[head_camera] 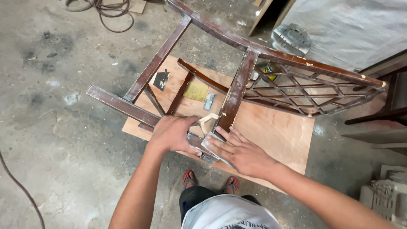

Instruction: The person sands the frame of a wooden chair using a sanding block. They work on the legs and crossbars, moving the sanding block along the surfaces to smooth them.

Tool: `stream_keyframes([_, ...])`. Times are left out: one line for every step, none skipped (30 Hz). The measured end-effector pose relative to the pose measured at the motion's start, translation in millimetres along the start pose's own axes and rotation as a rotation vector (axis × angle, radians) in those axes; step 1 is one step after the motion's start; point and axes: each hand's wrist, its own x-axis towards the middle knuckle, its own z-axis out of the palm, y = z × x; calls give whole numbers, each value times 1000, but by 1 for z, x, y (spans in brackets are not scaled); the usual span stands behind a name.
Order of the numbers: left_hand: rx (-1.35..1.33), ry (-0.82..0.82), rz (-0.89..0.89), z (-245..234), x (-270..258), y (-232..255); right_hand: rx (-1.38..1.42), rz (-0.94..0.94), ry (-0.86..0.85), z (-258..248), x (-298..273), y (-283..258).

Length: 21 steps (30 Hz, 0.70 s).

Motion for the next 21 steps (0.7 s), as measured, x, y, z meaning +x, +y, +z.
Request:
stream_keyframes([2,6,-1,-1,1,1,-5,-3,2,-4,-7,0])
stream_keyframes([1,1,3,-1,1,1,19,5,-10,-8,-13,-3])
stream_keyframes([-1,-5,7,-1,1,0,43,13,-22,-11,-20,-5])
stream_keyframes([-2,-11,10,-2,0,0,48,17,-24,-10,-20,-4])
stream_keyframes([-11,-17,12,-2,0,0,17,13,-13,-9,-20,-4])
stream_keyframes([-23,-19,13,-3,-2,1,-16,5,-2,-9,-22,-4])
stream_keyframes([-27,-22,13,1,-2,1,-13,5,-6,-6,-14,-7])
stream_keyframes([-17,-12,11,1,0,0,25,19,10,-4,-4,-7])
stream_keyframes([-7,-2,8,1,2,-1,64,32,27,-2,7,-7])
stream_keyframes([-4,4,8,-2,2,0,59,31,30,-6,-1,-5])
stream_keyframes([-12,5,13,-6,2,0,43,27,26,-10,-9,-2])
stream_keyframes([-28,-13,21,-4,-1,1,43,32,11,-12,-21,-6])
stream_keyframes([-33,-26,25,5,-1,-1,54,40,5,-18,-33,-8])
stream_keyframes([10,18,42,10,2,-5,-117,32,-10,-25,-42,-5])
stream_keyframes([53,62,58,15,4,-7,-289,24,-24,-33,-52,-2])
stream_keyframes([54,65,59,7,1,-5,-291,24,-23,-28,-39,-4])
stream_keyframes([7,22,40,0,-3,-2,-148,74,-15,-24,-27,-6])
stream_keyframes([-38,-19,23,-7,-6,1,-7,125,-4,-19,-15,-7])
stream_keyframes([-34,-14,25,-8,-4,1,-12,125,0,-12,-7,-6])
stream_keyframes([-32,-14,24,-6,-4,2,-79,138,35,-5,0,-7])
stream_keyframes([-31,-14,22,-4,-4,1,-145,151,71,3,8,-7])
